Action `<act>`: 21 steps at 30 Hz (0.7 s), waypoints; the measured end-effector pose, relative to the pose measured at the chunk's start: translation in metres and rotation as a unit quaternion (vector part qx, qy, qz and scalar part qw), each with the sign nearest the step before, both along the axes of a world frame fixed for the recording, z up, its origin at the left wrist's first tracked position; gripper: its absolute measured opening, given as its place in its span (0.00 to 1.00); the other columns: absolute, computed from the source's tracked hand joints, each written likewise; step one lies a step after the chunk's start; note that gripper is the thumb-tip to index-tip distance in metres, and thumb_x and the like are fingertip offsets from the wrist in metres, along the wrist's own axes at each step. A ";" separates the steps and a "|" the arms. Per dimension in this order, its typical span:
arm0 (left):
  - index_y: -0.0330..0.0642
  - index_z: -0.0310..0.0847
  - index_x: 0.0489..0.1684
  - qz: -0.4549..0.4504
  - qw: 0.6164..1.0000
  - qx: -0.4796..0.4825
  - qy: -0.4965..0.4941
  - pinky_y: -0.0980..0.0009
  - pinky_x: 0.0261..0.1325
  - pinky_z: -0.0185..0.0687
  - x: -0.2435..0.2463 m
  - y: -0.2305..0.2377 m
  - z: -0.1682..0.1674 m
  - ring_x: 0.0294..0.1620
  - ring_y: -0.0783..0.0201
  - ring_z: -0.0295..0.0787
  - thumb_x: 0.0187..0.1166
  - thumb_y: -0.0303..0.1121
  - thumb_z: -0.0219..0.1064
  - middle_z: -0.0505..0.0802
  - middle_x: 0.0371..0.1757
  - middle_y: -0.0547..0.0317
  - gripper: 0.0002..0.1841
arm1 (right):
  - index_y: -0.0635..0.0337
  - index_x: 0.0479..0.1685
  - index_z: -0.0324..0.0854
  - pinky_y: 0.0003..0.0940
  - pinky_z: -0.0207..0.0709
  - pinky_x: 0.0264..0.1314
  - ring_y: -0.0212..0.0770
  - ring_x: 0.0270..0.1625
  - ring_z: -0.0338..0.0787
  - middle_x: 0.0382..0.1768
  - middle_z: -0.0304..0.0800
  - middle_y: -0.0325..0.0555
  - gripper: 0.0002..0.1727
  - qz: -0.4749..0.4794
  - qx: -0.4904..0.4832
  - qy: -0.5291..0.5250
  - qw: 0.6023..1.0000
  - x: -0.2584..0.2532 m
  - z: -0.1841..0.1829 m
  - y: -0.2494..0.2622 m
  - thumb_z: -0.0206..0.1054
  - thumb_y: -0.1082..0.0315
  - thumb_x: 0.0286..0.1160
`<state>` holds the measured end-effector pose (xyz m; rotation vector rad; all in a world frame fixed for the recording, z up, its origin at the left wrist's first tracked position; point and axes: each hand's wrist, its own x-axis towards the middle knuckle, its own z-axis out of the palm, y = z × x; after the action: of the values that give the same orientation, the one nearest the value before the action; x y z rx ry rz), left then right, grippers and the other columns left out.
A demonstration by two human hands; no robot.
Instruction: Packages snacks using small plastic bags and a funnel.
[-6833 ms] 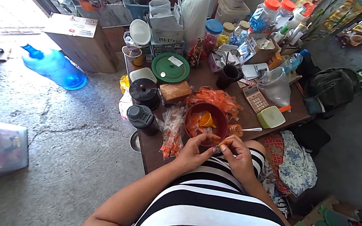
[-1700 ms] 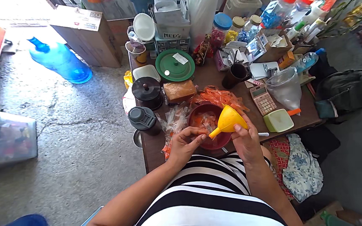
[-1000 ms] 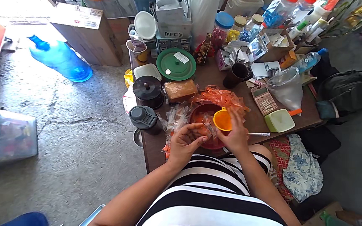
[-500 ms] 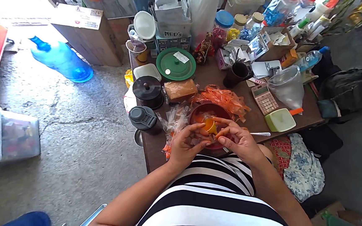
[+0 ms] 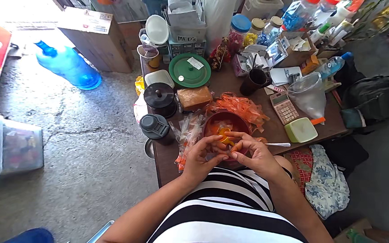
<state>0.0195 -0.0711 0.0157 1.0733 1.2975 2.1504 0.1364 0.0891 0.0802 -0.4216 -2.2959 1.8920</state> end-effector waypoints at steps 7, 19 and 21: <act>0.33 0.80 0.65 -0.008 1.000 -0.002 -0.002 0.69 0.61 0.90 0.001 0.001 -0.001 0.52 0.69 0.94 0.72 0.23 0.77 0.95 0.53 0.60 0.22 | 0.60 0.30 0.85 0.22 0.77 0.68 0.28 0.71 0.81 0.70 0.83 0.48 0.06 -0.022 -0.032 0.008 0.999 -0.002 -0.002 -0.008 0.67 0.68 0.70; 0.40 0.86 0.32 0.061 0.987 -0.144 0.036 0.84 0.48 0.77 0.001 -0.006 0.009 0.41 0.82 0.81 0.77 0.42 0.74 0.86 0.35 0.69 0.13 | 0.60 0.29 0.85 0.24 0.76 0.70 0.32 0.71 0.82 0.66 0.85 0.52 0.07 -0.123 0.131 0.057 0.982 -0.004 -0.014 -0.028 0.68 0.66 0.69; 0.39 0.87 0.34 0.044 0.988 -0.147 0.010 0.84 0.47 0.79 0.002 -0.005 0.010 0.41 0.82 0.82 0.76 0.37 0.74 0.87 0.36 0.70 0.10 | 0.61 0.29 0.85 0.23 0.76 0.70 0.33 0.71 0.82 0.65 0.85 0.53 0.08 -0.121 0.149 0.066 0.979 -0.004 -0.016 -0.030 0.68 0.66 0.69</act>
<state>0.0212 -0.0757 0.0257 0.9335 1.6374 1.9335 0.1323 0.0590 0.0643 -0.4929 -2.2706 1.3947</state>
